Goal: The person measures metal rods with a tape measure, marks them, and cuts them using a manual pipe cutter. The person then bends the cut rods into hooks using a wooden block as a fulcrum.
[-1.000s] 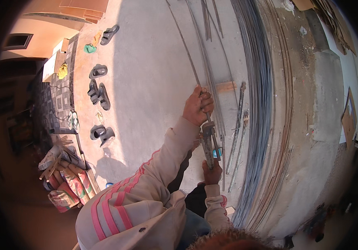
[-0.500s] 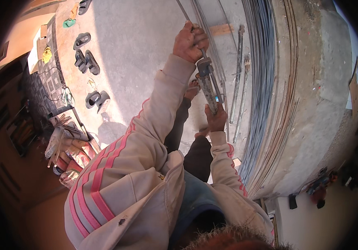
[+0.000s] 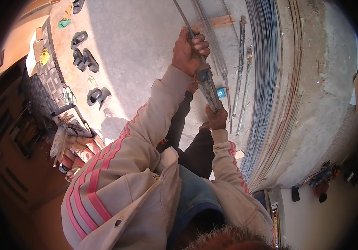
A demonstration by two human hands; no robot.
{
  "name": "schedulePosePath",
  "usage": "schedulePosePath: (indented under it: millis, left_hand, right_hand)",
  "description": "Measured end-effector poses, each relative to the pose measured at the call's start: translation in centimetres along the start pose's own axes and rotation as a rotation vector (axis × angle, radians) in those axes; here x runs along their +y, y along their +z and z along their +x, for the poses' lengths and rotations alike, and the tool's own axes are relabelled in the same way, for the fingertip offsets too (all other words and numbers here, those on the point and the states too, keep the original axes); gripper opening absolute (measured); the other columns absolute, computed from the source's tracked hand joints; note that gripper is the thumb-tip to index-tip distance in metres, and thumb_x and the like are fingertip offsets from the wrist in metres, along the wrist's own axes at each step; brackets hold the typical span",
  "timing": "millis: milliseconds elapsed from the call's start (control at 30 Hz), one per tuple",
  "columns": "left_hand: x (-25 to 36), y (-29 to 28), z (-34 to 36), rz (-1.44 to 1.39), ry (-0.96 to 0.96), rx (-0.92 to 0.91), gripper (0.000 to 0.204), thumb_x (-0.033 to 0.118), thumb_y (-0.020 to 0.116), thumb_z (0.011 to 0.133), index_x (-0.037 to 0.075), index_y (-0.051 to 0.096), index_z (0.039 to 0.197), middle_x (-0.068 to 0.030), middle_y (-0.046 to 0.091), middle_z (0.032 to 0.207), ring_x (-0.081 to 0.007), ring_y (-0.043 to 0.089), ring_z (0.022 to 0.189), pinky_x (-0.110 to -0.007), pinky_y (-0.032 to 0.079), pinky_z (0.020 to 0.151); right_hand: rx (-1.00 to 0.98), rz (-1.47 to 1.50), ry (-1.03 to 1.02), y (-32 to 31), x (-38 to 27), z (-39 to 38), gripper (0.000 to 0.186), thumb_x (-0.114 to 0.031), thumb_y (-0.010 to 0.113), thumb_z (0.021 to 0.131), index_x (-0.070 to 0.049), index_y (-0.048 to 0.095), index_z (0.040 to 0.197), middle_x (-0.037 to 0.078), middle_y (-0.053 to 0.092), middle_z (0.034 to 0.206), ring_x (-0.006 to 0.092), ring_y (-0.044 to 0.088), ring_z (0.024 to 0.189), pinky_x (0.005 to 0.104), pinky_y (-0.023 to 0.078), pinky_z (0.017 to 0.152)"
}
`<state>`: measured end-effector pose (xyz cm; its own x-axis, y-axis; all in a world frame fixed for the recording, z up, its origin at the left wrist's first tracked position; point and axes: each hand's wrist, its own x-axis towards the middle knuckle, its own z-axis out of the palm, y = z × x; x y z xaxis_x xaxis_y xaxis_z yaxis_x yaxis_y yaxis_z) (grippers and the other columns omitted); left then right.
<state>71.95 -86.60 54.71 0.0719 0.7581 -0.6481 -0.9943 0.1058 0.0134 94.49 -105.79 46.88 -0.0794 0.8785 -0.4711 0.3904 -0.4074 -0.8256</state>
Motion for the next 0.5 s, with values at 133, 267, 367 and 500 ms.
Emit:
schedulePosePath:
  millis: [133,267,367,500]
  left_hand:
    - [0.1,-0.5,-0.4,0.007,-0.063,-0.167,0.035,0.039,0.040,0.108,0.010,0.052,0.091,0.0047,0.039,0.068,-0.0059,0.035,0.055,-0.022,0.032,0.047]
    - [0.4,-0.3,-0.1,0.030,-0.081,-0.206,0.036,0.038,0.040,0.108,0.011,0.052,0.088,0.0055,0.038,0.067,-0.0061,0.034,0.053,-0.022,0.031,0.046]
    - [0.7,-0.1,0.1,-0.017,-0.088,-0.250,0.036,0.038,0.040,0.108,0.011,0.051,0.087,0.0054,0.038,0.066,-0.0065,0.034,0.053,-0.023,0.031,0.045]
    - [0.6,-0.8,0.3,-0.058,-0.103,-0.276,0.037,0.038,0.039,0.108,0.011,0.051,0.087,0.0047,0.037,0.066,-0.0070,0.035,0.052,-0.024,0.032,0.045]
  right_hand:
    - [-0.018,-0.034,-0.021,-0.2,-0.2,0.2,0.024,-0.021,0.075,0.083,-0.005,0.058,0.089,0.014,0.063,0.070,0.0287,0.063,0.062,0.0394,0.049,0.059]
    - [-0.020,-0.021,-0.043,0.0,-0.7,1.0,0.024,-0.020,0.076,0.081,-0.006,0.058,0.088,0.015,0.064,0.072,0.0305,0.064,0.065,0.0394,0.050,0.060]
    - [-0.046,0.033,-0.021,0.0,-1.0,1.5,0.024,-0.020,0.076,0.080,-0.006,0.058,0.088,0.015,0.065,0.075,0.0332,0.065,0.068,0.0403,0.051,0.061]
    - [-0.054,-0.005,0.017,-0.3,-0.7,1.6,0.024,-0.019,0.076,0.079,-0.006,0.057,0.087,0.016,0.065,0.076,0.0341,0.066,0.069,0.0407,0.051,0.062]
